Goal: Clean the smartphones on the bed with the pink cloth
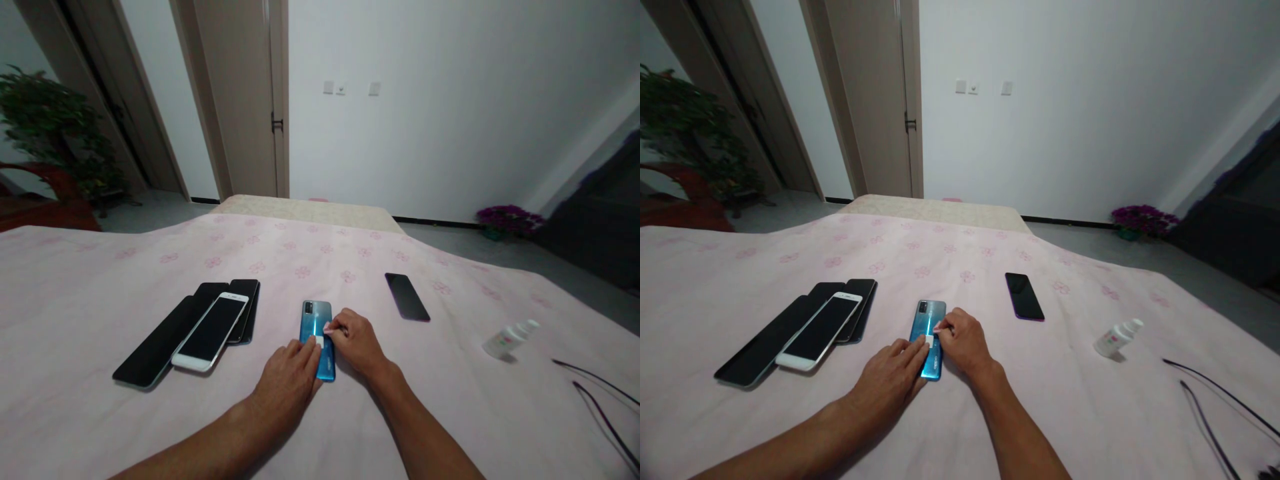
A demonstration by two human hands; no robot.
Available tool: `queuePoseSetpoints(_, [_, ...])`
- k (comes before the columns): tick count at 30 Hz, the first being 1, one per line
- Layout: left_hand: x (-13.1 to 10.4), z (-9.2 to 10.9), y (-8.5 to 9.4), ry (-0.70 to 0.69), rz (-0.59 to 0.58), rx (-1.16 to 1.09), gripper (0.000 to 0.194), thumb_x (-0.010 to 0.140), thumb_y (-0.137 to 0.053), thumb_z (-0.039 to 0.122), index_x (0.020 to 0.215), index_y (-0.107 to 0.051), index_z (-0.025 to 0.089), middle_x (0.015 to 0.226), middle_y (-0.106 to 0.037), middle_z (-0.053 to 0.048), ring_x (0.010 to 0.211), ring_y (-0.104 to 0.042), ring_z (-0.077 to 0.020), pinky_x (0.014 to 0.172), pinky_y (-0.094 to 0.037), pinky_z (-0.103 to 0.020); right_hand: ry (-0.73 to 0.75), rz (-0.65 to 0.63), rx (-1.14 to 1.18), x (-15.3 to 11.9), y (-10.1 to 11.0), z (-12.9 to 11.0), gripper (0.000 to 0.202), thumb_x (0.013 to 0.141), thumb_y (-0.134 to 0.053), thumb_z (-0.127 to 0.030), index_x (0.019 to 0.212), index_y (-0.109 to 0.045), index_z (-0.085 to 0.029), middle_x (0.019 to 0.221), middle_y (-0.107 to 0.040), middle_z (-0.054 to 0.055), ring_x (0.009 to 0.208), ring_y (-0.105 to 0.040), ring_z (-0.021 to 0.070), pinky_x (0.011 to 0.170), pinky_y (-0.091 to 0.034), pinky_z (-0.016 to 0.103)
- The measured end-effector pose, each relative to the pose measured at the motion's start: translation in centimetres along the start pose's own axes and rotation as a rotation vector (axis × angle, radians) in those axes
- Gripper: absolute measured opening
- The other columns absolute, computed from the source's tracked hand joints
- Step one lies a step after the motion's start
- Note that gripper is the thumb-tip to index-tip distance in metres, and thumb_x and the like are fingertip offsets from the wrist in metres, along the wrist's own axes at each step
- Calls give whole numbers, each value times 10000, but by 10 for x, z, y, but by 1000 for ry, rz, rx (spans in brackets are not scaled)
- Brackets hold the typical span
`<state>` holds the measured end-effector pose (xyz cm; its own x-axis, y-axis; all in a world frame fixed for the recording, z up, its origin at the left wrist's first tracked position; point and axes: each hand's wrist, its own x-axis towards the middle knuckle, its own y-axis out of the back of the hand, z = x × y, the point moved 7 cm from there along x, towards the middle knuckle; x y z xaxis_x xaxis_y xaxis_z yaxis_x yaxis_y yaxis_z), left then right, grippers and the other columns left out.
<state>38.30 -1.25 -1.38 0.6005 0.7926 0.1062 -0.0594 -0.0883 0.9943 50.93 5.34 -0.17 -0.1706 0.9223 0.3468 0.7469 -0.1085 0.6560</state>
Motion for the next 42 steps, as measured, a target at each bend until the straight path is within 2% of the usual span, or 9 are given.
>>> queuePoseSetpoints(8, [0,2,-7,-12,21,39,395,954,-562,264,1331,-541,146,1384,-573,-131,1018,-593,-283,844,-536,-436,31,-261,-14,-1,-9,-4,150,691,-578,-94,576,-633,-174,658,-626,-8,619,-558,131,595,-379,229])
queuePoseSetpoints(14, [12,7,-7,32,40,51,361,963,-540,258,1295,-566,118,1348,-579,-180,1071,-585,-301,825,-527,-433,27,-110,-72,1,2,-2,168,698,-547,-92,626,-675,-172,690,-644,14,668,-577,145,643,-408,238])
queuePoseSetpoints(20, [26,17,-11,37,78,78,356,969,-533,263,1258,-596,64,1285,-603,-219,1063,-598,-314,826,-498,-429,-35,-285,-80,2,2,8,151,695,-582,-127,570,-652,-173,621,-638,4,582,-557,130,546,-353,222])
queuePoseSetpoints(25, [43,21,-12,94,125,82,354,951,-535,220,1247,-612,41,1193,-641,-239,1101,-593,-336,855,-478,-442,-45,-178,-127,6,14,11,170,713,-554,-120,599,-668,-172,674,-663,25,635,-575,142,600,-380,235])
queuePoseSetpoints(31, [64,29,-11,66,36,79,288,917,-508,117,1145,-679,78,1072,-684,-217,1036,-623,-351,812,-482,-473,-55,-125,-210,7,21,14,166,713,-551,-116,592,-646,-177,673,-658,26,642,-567,145,602,-367,240])
queuePoseSetpoints(33, [70,23,-5,24,-6,65,235,933,-523,167,1051,-706,79,965,-703,-196,948,-650,-335,758,-493,-441,-45,-135,-217,6,21,15,169,712,-549,-108,582,-630,-178,673,-653,25,638,-562,143,598,-359,241])
queuePoseSetpoints(36, [80,2,6,-88,-82,28,267,906,-629,380,956,-724,135,900,-722,-141,885,-667,-298,734,-499,-383,-33,-130,-228,6,21,15,176,724,-546,-102,588,-630,-178,676,-651,24,637,-560,143,600,-352,247])
queuePoseSetpoints(39, [91,-27,11,-230,-141,1,497,769,-767,487,1183,-660,234,1160,-702,-88,1044,-640,-286,879,-482,-385,-36,-133,-225,6,21,17,179,744,-553,-113,612,-653,-180,694,-663,24,645,-567,143,606,-352,248])
queuePoseSetpoints(42, [103,-51,6,-330,-194,-11,813,653,-836,512,1365,-524,272,1426,-552,-90,1269,-512,-312,981,-439,-411,-37,-141,-217,6,20,17,175,755,-566,-121,624,-663,-182,709,-671,23,651,-570,143,608,-353,248])
